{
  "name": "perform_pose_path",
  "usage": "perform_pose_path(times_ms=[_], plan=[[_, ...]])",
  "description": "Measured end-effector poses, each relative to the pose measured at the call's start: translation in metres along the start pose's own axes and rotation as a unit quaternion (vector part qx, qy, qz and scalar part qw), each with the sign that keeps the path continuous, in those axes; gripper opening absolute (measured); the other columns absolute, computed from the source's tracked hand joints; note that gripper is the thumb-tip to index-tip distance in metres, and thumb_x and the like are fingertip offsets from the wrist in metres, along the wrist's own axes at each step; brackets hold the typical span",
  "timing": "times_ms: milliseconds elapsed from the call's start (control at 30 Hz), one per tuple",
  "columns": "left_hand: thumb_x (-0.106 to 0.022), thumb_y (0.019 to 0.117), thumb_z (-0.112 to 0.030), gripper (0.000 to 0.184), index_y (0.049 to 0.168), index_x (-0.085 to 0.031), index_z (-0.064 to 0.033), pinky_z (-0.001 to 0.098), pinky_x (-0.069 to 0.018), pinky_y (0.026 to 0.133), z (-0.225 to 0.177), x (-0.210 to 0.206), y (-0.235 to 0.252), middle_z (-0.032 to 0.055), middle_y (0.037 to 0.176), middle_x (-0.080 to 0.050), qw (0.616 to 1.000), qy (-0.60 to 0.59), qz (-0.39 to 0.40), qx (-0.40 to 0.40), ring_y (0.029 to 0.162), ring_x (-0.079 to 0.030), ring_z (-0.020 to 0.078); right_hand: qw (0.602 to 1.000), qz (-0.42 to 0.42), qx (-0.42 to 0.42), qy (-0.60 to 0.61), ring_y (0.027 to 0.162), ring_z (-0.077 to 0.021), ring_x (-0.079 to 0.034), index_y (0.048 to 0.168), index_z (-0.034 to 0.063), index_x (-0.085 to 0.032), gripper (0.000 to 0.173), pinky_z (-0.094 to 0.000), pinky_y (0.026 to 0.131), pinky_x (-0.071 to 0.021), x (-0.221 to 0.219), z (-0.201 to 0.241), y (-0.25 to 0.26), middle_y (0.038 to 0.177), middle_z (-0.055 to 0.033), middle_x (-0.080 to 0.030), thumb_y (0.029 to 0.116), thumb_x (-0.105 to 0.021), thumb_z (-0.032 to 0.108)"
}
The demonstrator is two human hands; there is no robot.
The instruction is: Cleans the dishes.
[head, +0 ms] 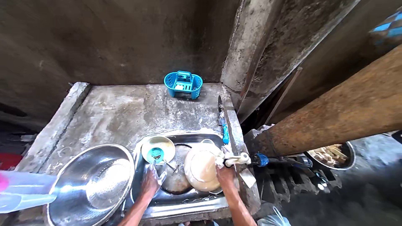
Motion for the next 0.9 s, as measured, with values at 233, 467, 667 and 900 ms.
perform_pose_path(times_ms=[233,467,667,900], plan=[[-0.023,0.1128,-0.029,0.046,0.145,-0.043,-0.0013,0.0373,-0.0532,0.093,-0.065,-0.028,-0.064,0.0138,0.125,-0.061,0.794,-0.576,0.115,0.155,0.108,-0.061,0.0162,0.909,0.235,0.334,-0.081,0.132,-0.0388,-0.058,0.135,-0.0026,-0.065,0.058,-0.054,0.116,-0.0407,-0.111,0.038,-0.078,0.135,-0.0239,-0.065,0.0911,-0.072,0.034],[-0.032,0.1123,-0.025,0.042,0.14,-0.049,0.0009,0.0309,-0.0557,0.079,-0.123,-0.04,-0.07,0.0097,0.105,-0.065,0.837,-0.501,0.212,0.058,0.084,-0.063,0.0119,0.981,0.139,0.131,-0.035,0.131,-0.0373,-0.058,0.135,-0.0108,-0.059,0.06,-0.0475,0.115,-0.0419,-0.069,0.062,-0.004,0.134,-0.0286,-0.063,0.0867,-0.077,0.019],[-0.074,0.0888,-0.024,0.081,0.153,-0.036,0.0058,0.0324,-0.0476,0.108,-0.131,-0.03,-0.066,0.021,0.141,-0.058,0.9,-0.333,0.256,-0.119,0.124,-0.061,0.0176,0.987,0.132,0.091,0.02,0.137,-0.0357,-0.053,0.14,-0.01,-0.054,0.039,-0.0436,0.119,-0.0376,-0.051,0.042,0.032,0.142,-0.0288,-0.057,0.107,-0.047,0.009],[-0.08,0.0803,-0.035,0.087,0.153,-0.044,-0.0046,0.0421,-0.049,0.109,-0.124,-0.011,-0.024,0.0166,0.138,-0.063,0.927,-0.189,0.269,-0.183,0.123,-0.063,0.0222,0.949,0.253,0.185,0.014,0.132,-0.0266,-0.059,0.139,0.001,-0.062,0.041,-0.0442,0.116,-0.0433,-0.033,0.008,-0.007,0.136,-0.0182,-0.065,0.104,-0.058,0.022]])
Point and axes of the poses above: each hand's wrist, its own y-axis towards the middle knuckle, its own x-axis out of the back of the hand, z = x × y, the point moved 5 cm from there along y, towards the middle knuckle
